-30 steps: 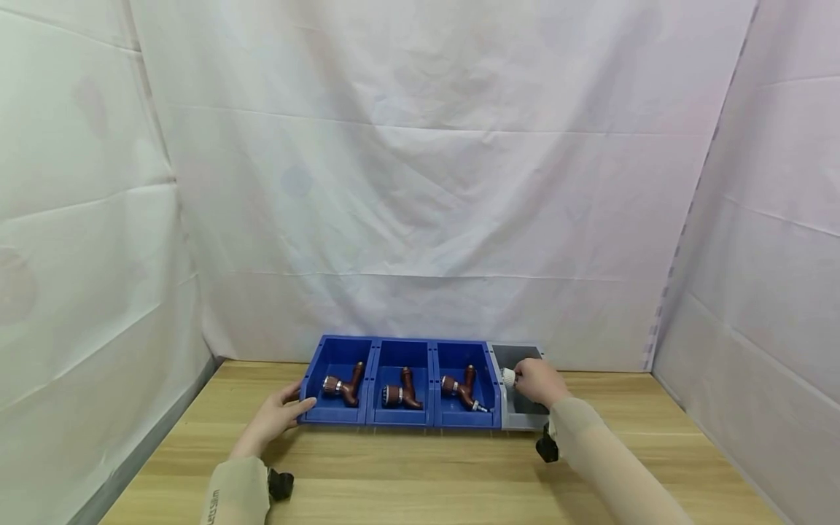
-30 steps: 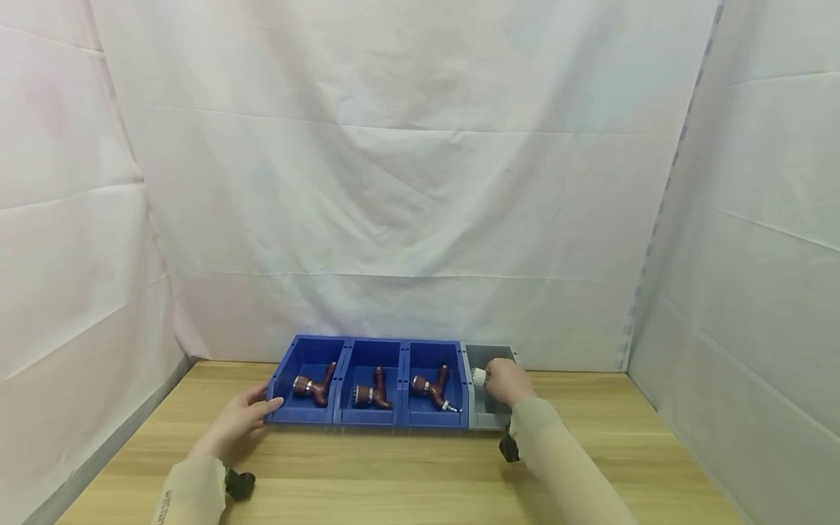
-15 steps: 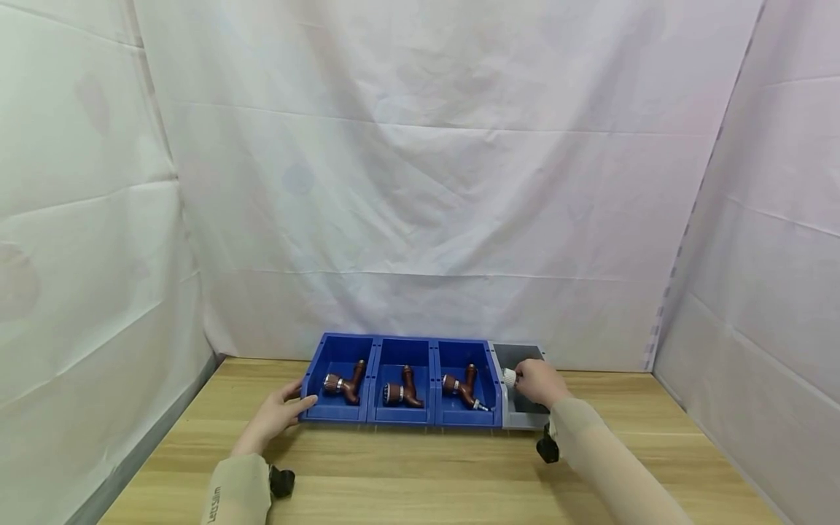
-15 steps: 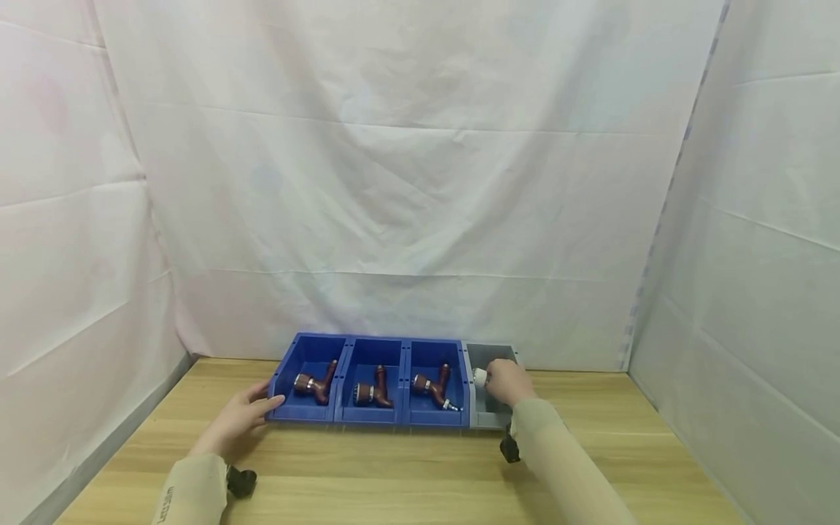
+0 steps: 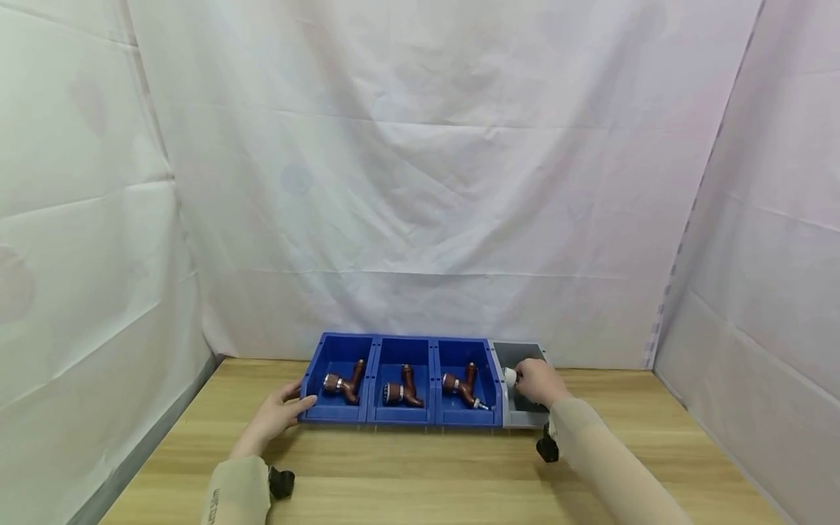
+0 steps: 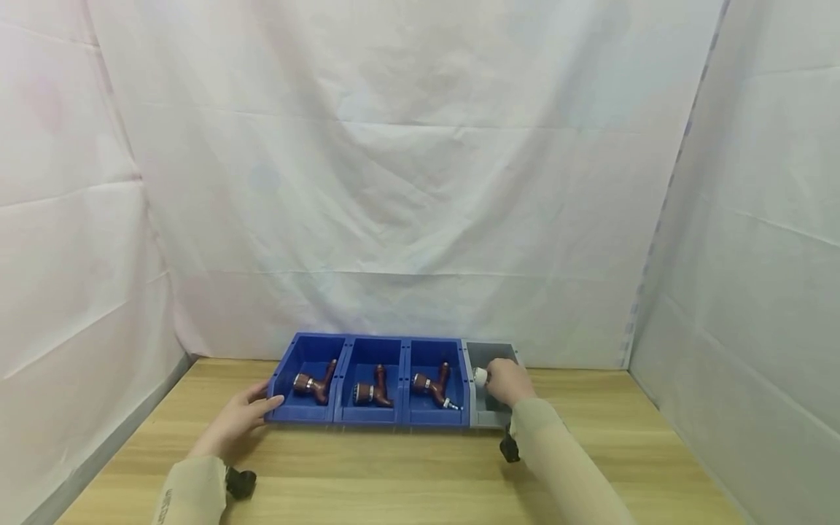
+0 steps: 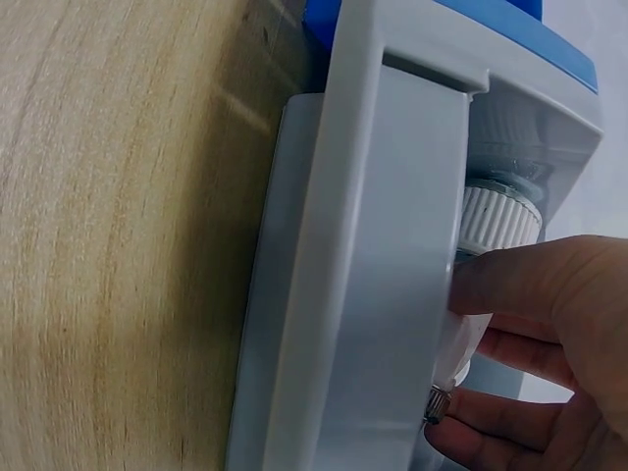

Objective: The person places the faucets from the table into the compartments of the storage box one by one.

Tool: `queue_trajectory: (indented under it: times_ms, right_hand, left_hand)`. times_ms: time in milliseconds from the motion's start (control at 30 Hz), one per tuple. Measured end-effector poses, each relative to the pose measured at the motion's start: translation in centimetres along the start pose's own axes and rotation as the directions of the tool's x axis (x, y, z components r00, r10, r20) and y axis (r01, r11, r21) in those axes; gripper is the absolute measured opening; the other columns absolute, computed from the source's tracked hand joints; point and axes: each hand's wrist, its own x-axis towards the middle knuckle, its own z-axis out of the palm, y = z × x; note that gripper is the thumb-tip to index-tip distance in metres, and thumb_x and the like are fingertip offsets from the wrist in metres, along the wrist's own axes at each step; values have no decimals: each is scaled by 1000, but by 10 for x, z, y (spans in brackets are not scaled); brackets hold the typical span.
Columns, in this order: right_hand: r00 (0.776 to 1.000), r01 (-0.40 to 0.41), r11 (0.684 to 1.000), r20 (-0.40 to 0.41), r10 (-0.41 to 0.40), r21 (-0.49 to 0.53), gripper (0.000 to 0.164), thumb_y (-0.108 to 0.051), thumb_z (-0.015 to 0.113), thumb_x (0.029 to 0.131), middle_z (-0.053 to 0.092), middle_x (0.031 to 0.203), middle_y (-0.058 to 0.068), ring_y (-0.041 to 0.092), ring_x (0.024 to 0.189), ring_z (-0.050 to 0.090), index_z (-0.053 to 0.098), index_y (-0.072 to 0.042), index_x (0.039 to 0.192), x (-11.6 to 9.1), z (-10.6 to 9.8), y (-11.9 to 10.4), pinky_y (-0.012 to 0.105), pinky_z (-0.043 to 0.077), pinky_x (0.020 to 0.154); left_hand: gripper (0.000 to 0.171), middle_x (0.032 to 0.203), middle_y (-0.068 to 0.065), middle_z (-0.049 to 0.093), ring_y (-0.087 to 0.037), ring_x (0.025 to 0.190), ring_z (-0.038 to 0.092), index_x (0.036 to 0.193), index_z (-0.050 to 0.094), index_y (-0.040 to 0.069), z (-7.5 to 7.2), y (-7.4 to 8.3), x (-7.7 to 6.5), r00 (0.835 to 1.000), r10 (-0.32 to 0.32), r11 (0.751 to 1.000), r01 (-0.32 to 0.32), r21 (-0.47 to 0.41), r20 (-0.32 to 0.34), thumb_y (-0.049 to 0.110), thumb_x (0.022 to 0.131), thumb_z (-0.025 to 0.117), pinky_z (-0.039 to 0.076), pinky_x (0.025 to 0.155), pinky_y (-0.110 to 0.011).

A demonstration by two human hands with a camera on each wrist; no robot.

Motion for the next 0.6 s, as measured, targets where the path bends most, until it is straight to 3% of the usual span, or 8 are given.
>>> queue_trajectory:
  times_ms: [600]
  right_hand:
    - [1000,-1,997,2,2,-72,20,0,61,82,51,59,-2,16,53,44,59,-12,66,3,5,1,32,35,53]
  left_hand:
    - [71,141,-34,40,-42,123,48,148,31,-5,0,2,-1,1000,-11,1000,11,-11,-3,30,95,64,54,85,-43]
